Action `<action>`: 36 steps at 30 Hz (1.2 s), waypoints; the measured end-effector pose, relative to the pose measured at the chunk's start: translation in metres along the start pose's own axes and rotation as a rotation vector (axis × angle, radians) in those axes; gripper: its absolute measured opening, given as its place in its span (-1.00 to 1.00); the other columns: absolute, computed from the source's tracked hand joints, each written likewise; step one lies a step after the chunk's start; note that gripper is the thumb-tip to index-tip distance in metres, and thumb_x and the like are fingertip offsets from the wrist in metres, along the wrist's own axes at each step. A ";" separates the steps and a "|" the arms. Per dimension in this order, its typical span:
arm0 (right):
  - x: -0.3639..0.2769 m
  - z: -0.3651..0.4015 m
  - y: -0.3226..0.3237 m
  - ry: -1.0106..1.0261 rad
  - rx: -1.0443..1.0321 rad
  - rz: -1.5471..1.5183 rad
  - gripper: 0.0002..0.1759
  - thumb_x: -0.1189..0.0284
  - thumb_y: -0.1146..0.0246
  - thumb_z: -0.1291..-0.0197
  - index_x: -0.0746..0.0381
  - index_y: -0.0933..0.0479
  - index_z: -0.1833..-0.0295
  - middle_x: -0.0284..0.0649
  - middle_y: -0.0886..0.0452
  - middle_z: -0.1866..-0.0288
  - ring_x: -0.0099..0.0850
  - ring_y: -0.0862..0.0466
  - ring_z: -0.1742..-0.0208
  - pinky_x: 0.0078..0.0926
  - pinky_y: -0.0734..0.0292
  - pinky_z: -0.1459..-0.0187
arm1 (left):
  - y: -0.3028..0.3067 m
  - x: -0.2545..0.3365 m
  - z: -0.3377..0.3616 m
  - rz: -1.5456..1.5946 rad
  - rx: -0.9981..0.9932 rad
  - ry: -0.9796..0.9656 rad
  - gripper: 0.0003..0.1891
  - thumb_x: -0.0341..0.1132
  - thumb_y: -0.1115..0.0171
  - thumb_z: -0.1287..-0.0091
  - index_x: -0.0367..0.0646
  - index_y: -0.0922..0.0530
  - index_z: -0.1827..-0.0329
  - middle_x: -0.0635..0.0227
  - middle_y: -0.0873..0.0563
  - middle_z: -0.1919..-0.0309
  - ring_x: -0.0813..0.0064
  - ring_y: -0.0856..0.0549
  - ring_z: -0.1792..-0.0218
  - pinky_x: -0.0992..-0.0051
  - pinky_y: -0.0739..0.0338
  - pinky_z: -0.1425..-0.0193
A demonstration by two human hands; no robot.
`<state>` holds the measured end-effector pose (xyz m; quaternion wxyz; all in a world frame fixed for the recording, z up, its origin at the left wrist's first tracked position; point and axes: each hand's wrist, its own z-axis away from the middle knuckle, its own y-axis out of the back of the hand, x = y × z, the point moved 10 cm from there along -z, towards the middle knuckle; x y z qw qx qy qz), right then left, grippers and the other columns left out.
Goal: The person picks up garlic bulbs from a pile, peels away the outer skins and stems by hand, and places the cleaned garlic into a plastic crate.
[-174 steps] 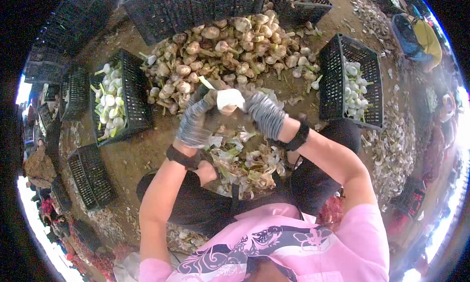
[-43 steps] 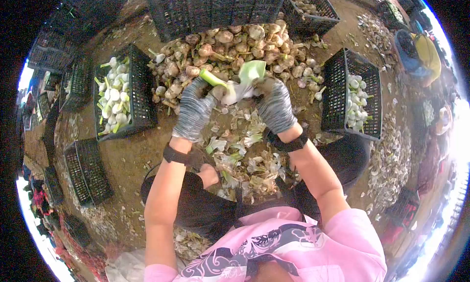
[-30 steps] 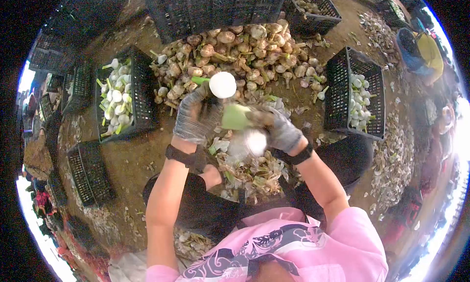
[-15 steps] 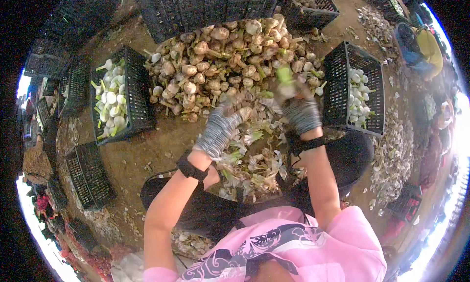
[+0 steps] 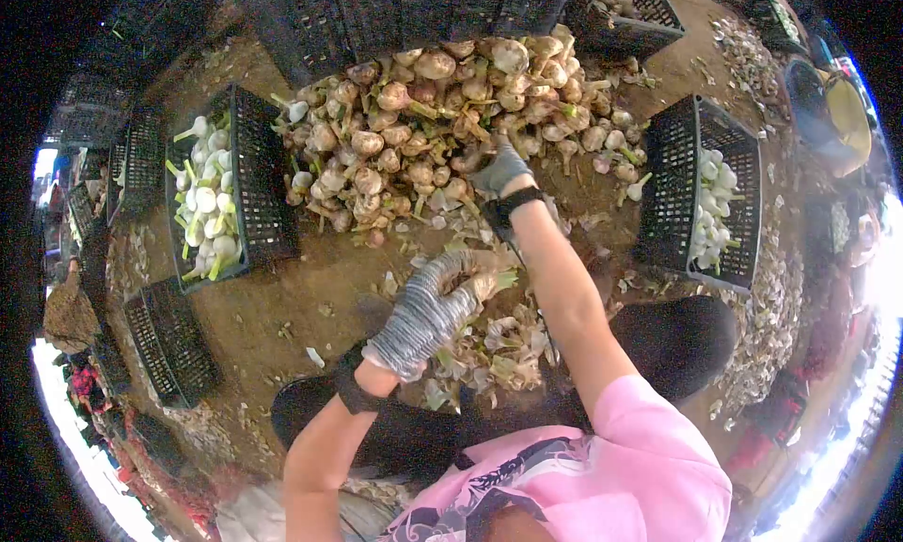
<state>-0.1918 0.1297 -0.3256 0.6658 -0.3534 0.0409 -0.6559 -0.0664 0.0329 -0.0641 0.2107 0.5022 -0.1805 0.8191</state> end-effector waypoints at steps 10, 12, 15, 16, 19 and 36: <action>-0.049 -0.055 0.008 0.496 0.083 0.280 -0.78 0.22 -0.23 -0.14 0.15 -0.47 0.31 -0.32 -0.49 0.47 -0.38 -0.44 0.48 -0.27 -0.50 0.34 | 0.018 0.012 0.002 0.133 0.050 0.199 -0.75 -0.41 -0.10 -0.28 -0.18 -0.48 -0.02 0.45 -0.59 0.22 0.69 -0.51 0.26 0.65 -0.45 0.16; -0.013 -0.004 -0.006 0.544 -0.124 0.372 -0.85 0.31 -0.20 -0.16 0.16 -0.48 0.30 -0.33 -0.50 0.45 -0.42 -0.42 0.51 -0.38 -0.48 0.39 | 0.020 0.010 0.003 0.196 0.078 0.217 -0.73 -0.39 -0.11 -0.28 -0.18 -0.47 -0.03 0.44 -0.59 0.20 0.68 -0.52 0.25 0.65 -0.45 0.15; 0.014 0.045 -0.006 0.488 -0.288 0.694 -0.74 0.30 -0.10 -0.24 0.20 -0.46 0.02 -0.31 -0.58 0.14 -0.48 -0.53 0.22 -0.51 -0.51 0.27 | 0.041 0.018 -0.003 0.064 0.258 0.098 -0.66 -0.39 -0.20 -0.20 -0.16 -0.44 -0.06 0.47 -0.53 0.43 0.68 -0.45 0.48 0.62 -0.44 0.41; 0.029 0.070 -0.011 0.494 -0.248 0.769 -0.75 0.33 -0.10 -0.24 0.20 -0.47 0.04 -0.32 -0.59 0.15 -0.47 -0.54 0.21 -0.50 -0.51 0.23 | 0.043 0.012 -0.008 0.066 0.252 0.099 -0.66 -0.39 -0.20 -0.20 -0.16 -0.44 -0.06 0.47 -0.53 0.43 0.68 -0.45 0.48 0.62 -0.44 0.41; 0.056 0.108 -0.022 0.334 -0.493 0.860 -0.74 0.33 -0.11 -0.23 0.23 -0.48 0.03 -0.35 -0.59 0.13 -0.45 -0.56 0.16 -0.49 -0.49 0.15 | 0.058 0.020 -0.012 0.077 0.384 -0.126 -0.56 -0.43 -0.23 -0.17 -0.16 -0.39 -0.14 0.44 -0.56 0.33 0.68 -0.44 0.47 0.62 -0.44 0.41; 0.119 0.273 -0.071 0.725 -0.554 1.874 -0.53 0.15 -0.08 -0.23 0.32 -0.35 -0.05 -0.28 -0.52 0.14 -0.49 -0.50 0.15 -0.59 -0.42 0.07 | 0.036 0.029 -0.015 0.592 0.140 -0.110 -0.40 0.06 0.07 -0.34 -0.17 -0.20 -0.30 0.24 -0.38 -0.16 0.52 -0.42 -0.12 0.55 -0.31 -0.17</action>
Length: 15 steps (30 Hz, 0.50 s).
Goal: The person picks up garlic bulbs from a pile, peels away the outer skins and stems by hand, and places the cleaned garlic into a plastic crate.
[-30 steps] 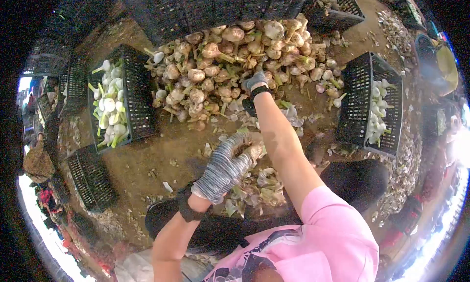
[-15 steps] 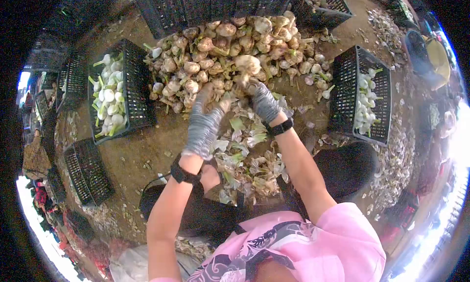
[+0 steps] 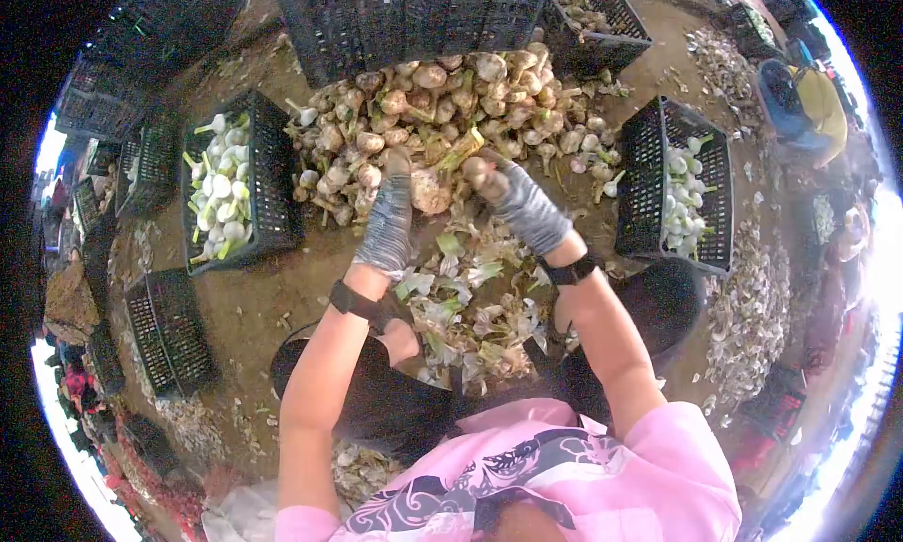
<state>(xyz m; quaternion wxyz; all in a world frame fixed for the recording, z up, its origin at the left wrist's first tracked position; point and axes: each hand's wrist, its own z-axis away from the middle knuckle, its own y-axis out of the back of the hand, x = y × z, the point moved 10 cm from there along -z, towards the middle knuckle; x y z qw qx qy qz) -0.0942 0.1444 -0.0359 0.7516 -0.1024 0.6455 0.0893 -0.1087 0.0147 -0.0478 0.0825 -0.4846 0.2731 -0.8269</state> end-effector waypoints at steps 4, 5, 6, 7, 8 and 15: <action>-0.019 -0.002 -0.021 0.003 0.247 -0.039 -0.59 0.27 -0.14 -0.21 0.34 -0.33 -0.05 -0.33 -0.50 0.14 -0.58 -0.45 0.15 -0.61 -0.39 0.05 | 0.000 0.021 0.002 -0.457 0.054 -0.256 -0.47 -0.02 0.12 -0.39 -0.27 -0.23 -0.23 0.18 -0.42 -0.09 0.43 -0.43 -0.09 0.51 -0.29 -0.18; -0.014 -0.002 -0.022 -0.059 0.272 0.003 -0.59 0.31 -0.15 -0.19 0.34 -0.33 -0.05 -0.32 -0.50 0.14 -0.60 -0.44 0.14 -0.61 -0.38 0.05 | 0.001 0.030 0.007 -0.523 0.125 -0.392 -0.47 0.01 0.18 -0.40 -0.32 -0.26 -0.17 0.20 -0.45 -0.01 0.48 -0.45 0.00 0.51 -0.37 -0.11; -0.008 -0.002 -0.022 -0.062 0.273 0.002 -0.59 0.31 -0.15 -0.19 0.34 -0.33 -0.05 -0.32 -0.50 0.14 -0.60 -0.44 0.14 -0.61 -0.38 0.05 | 0.008 0.025 0.004 -0.523 0.124 -0.389 -0.47 0.01 0.18 -0.40 -0.32 -0.26 -0.17 0.20 -0.45 -0.01 0.48 -0.45 0.00 0.51 -0.37 -0.11; -0.003 -0.005 -0.021 0.008 0.266 -0.059 -0.61 0.32 -0.15 -0.19 0.34 -0.33 -0.04 -0.31 -0.50 0.14 -0.59 -0.44 0.14 -0.60 -0.38 0.05 | 0.011 0.028 0.002 -0.678 0.136 -0.500 -0.46 0.00 0.18 -0.40 -0.33 -0.25 -0.18 0.21 -0.44 -0.02 0.47 -0.45 0.00 0.50 -0.35 -0.13; -0.006 -0.006 -0.021 0.078 0.259 -0.120 -0.62 0.34 -0.15 -0.19 0.35 -0.34 -0.03 -0.30 -0.51 0.14 -0.58 -0.45 0.13 -0.60 -0.38 0.05 | 0.004 0.039 0.007 -0.832 0.148 -0.613 -0.46 -0.01 0.18 -0.40 -0.33 -0.24 -0.19 0.22 -0.44 -0.02 0.46 -0.45 -0.01 0.49 -0.34 -0.14; -0.024 -0.003 -0.027 -0.003 0.149 0.049 -0.73 0.45 -0.15 -0.17 0.35 -0.43 0.04 -0.28 -0.57 0.19 -0.51 -0.50 0.16 -0.53 -0.41 0.07 | 0.018 0.015 -0.005 -0.366 0.116 -0.283 -0.54 -0.08 0.09 -0.38 -0.31 -0.29 -0.14 0.11 -0.42 -0.02 0.29 -0.44 -0.05 0.41 -0.29 -0.17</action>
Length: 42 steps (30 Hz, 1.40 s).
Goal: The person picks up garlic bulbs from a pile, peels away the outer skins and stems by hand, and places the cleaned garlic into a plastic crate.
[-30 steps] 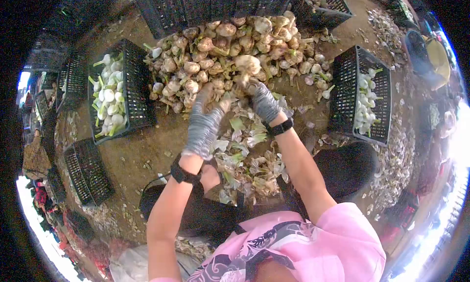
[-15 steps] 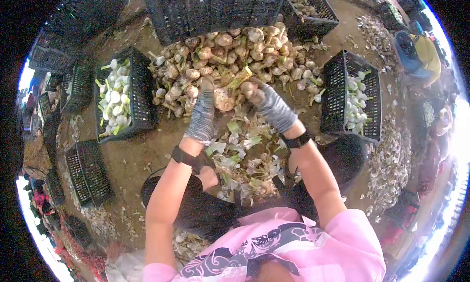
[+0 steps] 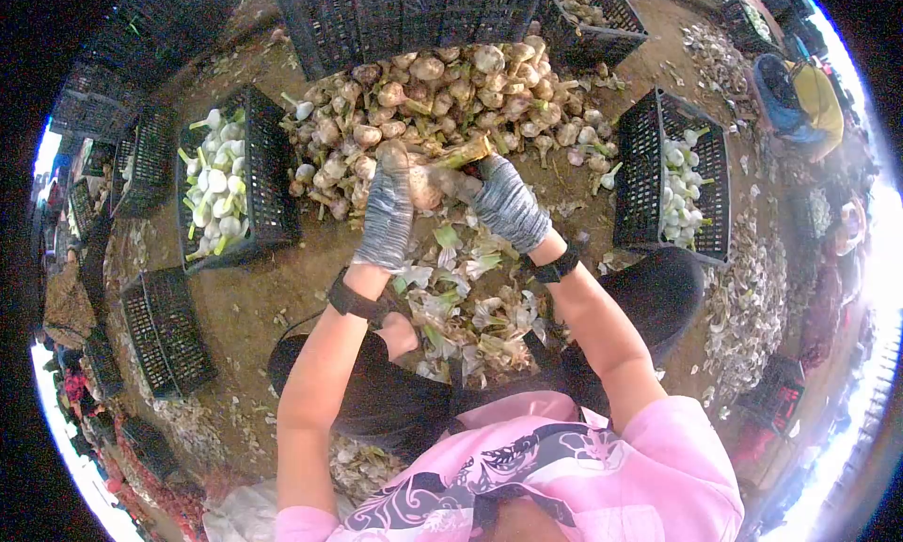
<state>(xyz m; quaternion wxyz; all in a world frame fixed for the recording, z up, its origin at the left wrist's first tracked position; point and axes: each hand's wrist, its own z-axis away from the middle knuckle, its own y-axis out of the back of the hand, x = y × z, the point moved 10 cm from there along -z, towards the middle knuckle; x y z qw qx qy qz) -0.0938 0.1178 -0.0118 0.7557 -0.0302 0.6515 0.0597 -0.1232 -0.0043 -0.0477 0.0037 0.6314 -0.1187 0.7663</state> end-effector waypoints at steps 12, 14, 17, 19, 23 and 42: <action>0.006 0.011 0.003 -0.108 0.074 -0.278 -0.76 0.50 -0.21 -0.03 0.39 -0.49 0.17 -0.30 -0.59 0.33 -0.48 -0.60 0.38 -0.55 -0.55 0.33 | -0.027 0.005 0.014 0.347 -0.252 0.383 -0.50 0.18 -0.07 -0.18 -0.04 -0.45 0.05 0.42 -0.58 0.21 0.55 -0.56 0.21 0.45 -0.52 0.18; 0.030 0.009 0.005 -0.098 0.062 -0.456 -0.73 0.46 -0.27 0.01 0.38 -0.50 0.20 -0.28 -0.59 0.33 -0.48 -0.61 0.37 -0.55 -0.53 0.36 | -0.044 0.032 0.012 0.412 -0.347 0.031 -0.55 -0.12 -0.24 -0.17 -0.10 -0.36 -0.06 0.43 -0.54 0.19 0.59 -0.53 0.19 0.52 -0.50 0.13; 0.030 0.006 0.012 0.148 0.092 0.077 -0.78 0.46 -0.25 0.00 0.36 -0.51 0.24 -0.29 -0.60 0.35 -0.50 -0.60 0.41 -0.58 -0.49 0.42 | -0.039 0.086 0.032 -0.012 -0.092 -0.443 -0.49 -0.27 -0.23 -0.20 -0.27 -0.23 -0.12 0.23 -0.51 0.27 0.46 -0.56 0.32 0.60 -0.57 0.18; 0.018 0.008 0.005 0.244 0.074 0.324 -0.83 0.47 -0.22 -0.01 0.34 -0.53 0.27 -0.30 -0.60 0.39 -0.54 -0.57 0.45 -0.60 -0.45 0.46 | -0.032 0.085 0.029 -0.221 -0.067 -0.625 -0.41 -0.19 -0.31 -0.14 -0.25 -0.23 -0.13 0.28 -0.52 0.27 0.51 -0.55 0.34 0.57 -0.56 0.21; 0.021 0.019 0.012 -0.010 0.330 -0.288 -0.83 0.51 -0.22 0.02 0.32 -0.54 0.27 -0.37 -0.60 0.46 -0.66 -0.48 0.47 -0.63 -0.42 0.42 | -0.005 0.039 0.003 -0.007 -0.034 -0.029 -0.40 0.16 -0.24 -0.09 -0.20 -0.43 0.08 0.38 -0.59 0.32 0.60 -0.55 0.43 0.51 -0.52 0.37; 0.022 0.026 0.020 0.005 0.222 -0.126 -0.67 0.57 -0.02 -0.04 0.37 -0.44 0.03 -0.34 -0.57 0.33 -0.65 -0.49 0.36 -0.63 -0.44 0.29 | -0.020 0.065 0.015 -0.452 -0.147 -0.206 -0.77 -0.35 -0.32 -0.09 -0.26 -0.57 0.23 0.26 -0.64 0.41 0.52 -0.56 0.39 0.48 -0.47 0.24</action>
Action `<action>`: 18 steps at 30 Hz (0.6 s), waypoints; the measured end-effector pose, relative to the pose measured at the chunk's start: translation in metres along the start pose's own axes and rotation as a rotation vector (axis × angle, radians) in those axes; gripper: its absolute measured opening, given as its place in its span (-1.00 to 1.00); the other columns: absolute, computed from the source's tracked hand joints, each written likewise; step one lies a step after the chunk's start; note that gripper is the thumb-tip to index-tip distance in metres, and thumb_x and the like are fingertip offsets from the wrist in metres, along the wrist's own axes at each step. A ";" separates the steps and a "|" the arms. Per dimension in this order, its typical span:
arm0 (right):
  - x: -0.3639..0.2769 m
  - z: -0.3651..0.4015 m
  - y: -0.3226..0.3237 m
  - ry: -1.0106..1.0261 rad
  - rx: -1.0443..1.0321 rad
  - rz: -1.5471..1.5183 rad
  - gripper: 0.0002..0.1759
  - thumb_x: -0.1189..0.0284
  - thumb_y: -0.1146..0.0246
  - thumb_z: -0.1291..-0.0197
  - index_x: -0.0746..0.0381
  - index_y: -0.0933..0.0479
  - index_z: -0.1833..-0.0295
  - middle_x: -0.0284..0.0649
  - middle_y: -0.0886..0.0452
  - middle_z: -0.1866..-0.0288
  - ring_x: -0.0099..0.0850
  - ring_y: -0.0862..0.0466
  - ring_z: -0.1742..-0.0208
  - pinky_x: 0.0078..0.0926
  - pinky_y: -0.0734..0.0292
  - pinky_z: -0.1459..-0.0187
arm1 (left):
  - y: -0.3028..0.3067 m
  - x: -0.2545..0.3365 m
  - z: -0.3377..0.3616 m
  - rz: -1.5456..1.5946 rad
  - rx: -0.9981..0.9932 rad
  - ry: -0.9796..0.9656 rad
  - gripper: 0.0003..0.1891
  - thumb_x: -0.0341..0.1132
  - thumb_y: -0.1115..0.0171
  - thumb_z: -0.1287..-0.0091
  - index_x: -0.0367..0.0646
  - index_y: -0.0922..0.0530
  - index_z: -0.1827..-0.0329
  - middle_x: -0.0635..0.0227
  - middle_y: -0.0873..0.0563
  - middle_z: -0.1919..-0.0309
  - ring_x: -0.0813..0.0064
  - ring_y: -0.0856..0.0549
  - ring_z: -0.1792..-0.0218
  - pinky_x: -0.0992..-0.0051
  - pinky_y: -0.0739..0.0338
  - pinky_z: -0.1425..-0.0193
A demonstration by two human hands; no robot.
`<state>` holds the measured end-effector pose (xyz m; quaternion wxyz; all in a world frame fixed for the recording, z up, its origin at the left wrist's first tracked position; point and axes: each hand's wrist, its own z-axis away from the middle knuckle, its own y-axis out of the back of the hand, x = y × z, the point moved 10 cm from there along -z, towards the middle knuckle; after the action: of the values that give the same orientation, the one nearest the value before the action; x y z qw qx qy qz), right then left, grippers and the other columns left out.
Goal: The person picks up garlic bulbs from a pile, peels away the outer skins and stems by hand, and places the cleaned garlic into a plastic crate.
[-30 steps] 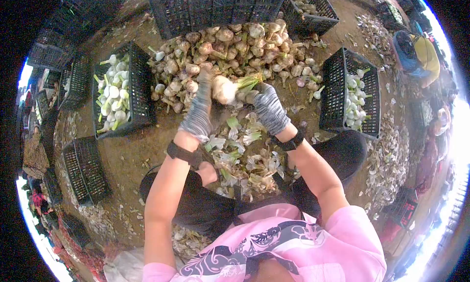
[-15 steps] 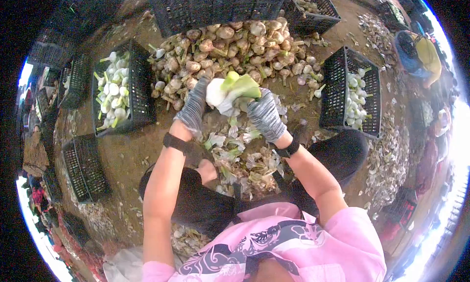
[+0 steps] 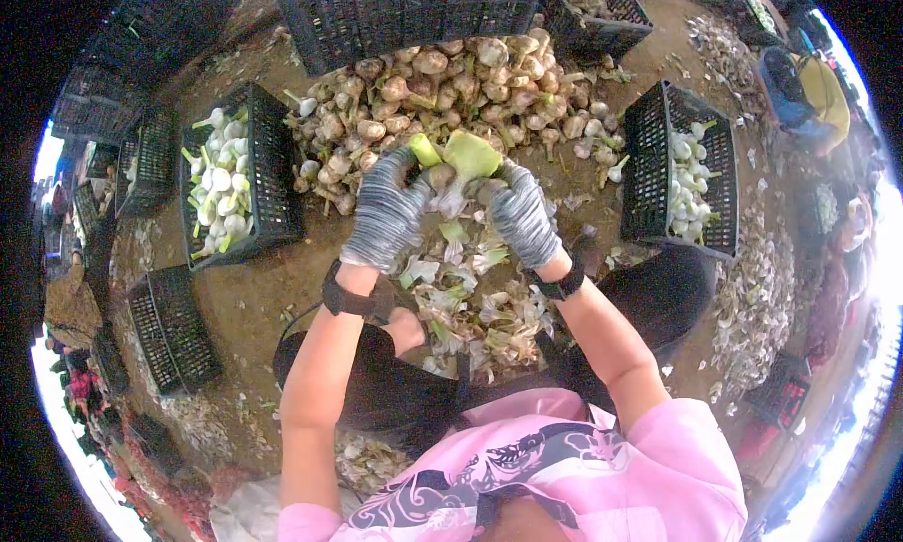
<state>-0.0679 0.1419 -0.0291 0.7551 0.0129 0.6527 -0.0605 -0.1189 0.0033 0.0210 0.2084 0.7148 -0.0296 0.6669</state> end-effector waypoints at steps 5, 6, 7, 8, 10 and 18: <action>-0.002 -0.005 -0.003 -0.193 0.024 -0.716 -0.76 0.48 -0.04 -0.10 0.36 -0.47 0.15 -0.24 -0.60 0.28 -0.49 -0.61 0.34 -0.56 -0.56 0.31 | 0.006 -0.011 0.001 0.205 -0.079 0.088 -0.76 -0.32 -0.28 -0.15 -0.23 -0.55 0.17 0.42 -0.64 0.33 0.66 -0.54 0.32 0.60 -0.45 0.21; -0.016 -0.011 0.003 0.066 -0.012 -0.403 -0.77 0.46 -0.06 -0.10 0.35 -0.47 0.15 -0.24 -0.60 0.29 -0.49 -0.60 0.36 -0.55 -0.57 0.36 | 0.005 -0.006 0.002 0.266 -0.133 0.081 -0.77 -0.31 -0.26 -0.16 -0.22 -0.55 0.16 0.43 -0.64 0.32 0.66 -0.54 0.32 0.62 -0.45 0.21; -0.030 -0.012 0.004 0.317 -0.045 -0.084 -0.77 0.45 -0.07 -0.10 0.34 -0.47 0.15 -0.25 -0.60 0.30 -0.50 -0.60 0.37 -0.54 -0.58 0.42 | 0.004 -0.001 0.003 0.327 -0.188 0.075 -0.77 -0.29 -0.25 -0.18 -0.21 -0.55 0.15 0.44 -0.63 0.32 0.66 -0.55 0.31 0.63 -0.44 0.21; -0.032 -0.018 0.011 0.316 -0.042 -0.083 -0.77 0.45 -0.07 -0.10 0.34 -0.47 0.15 -0.25 -0.60 0.30 -0.50 -0.60 0.37 -0.54 -0.58 0.42 | 0.001 0.006 0.005 0.431 -0.265 0.085 -0.76 -0.33 -0.27 -0.16 -0.24 -0.55 0.15 0.40 -0.64 0.33 0.62 -0.58 0.30 0.60 -0.49 0.17; 0.007 -0.027 0.009 -0.111 -0.138 -0.380 -0.75 0.42 -0.11 -0.10 0.33 -0.47 0.13 -0.25 -0.60 0.32 -0.46 -0.61 0.36 -0.53 -0.58 0.42 | -0.004 0.017 0.009 0.533 -0.329 0.073 -0.74 -0.31 -0.27 -0.16 -0.22 -0.54 0.13 0.39 -0.63 0.29 0.61 -0.58 0.29 0.60 -0.49 0.18; -0.001 0.014 0.003 -0.246 -0.227 -0.578 -0.40 0.46 -0.26 0.14 0.35 -0.33 -0.12 -0.14 -0.47 -0.06 -0.27 -0.50 -0.02 -0.40 -0.40 -0.12 | -0.005 -0.072 0.005 1.274 0.004 0.519 -0.77 -0.34 -0.19 -0.22 -0.25 -0.50 0.12 0.24 -0.62 0.21 0.45 -0.64 0.23 0.55 -0.65 0.19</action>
<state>-0.0542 0.1434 -0.0266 0.7764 -0.2644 0.5358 -0.2004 -0.1202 -0.0106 -0.0504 -0.2254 0.3754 -0.3921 0.8091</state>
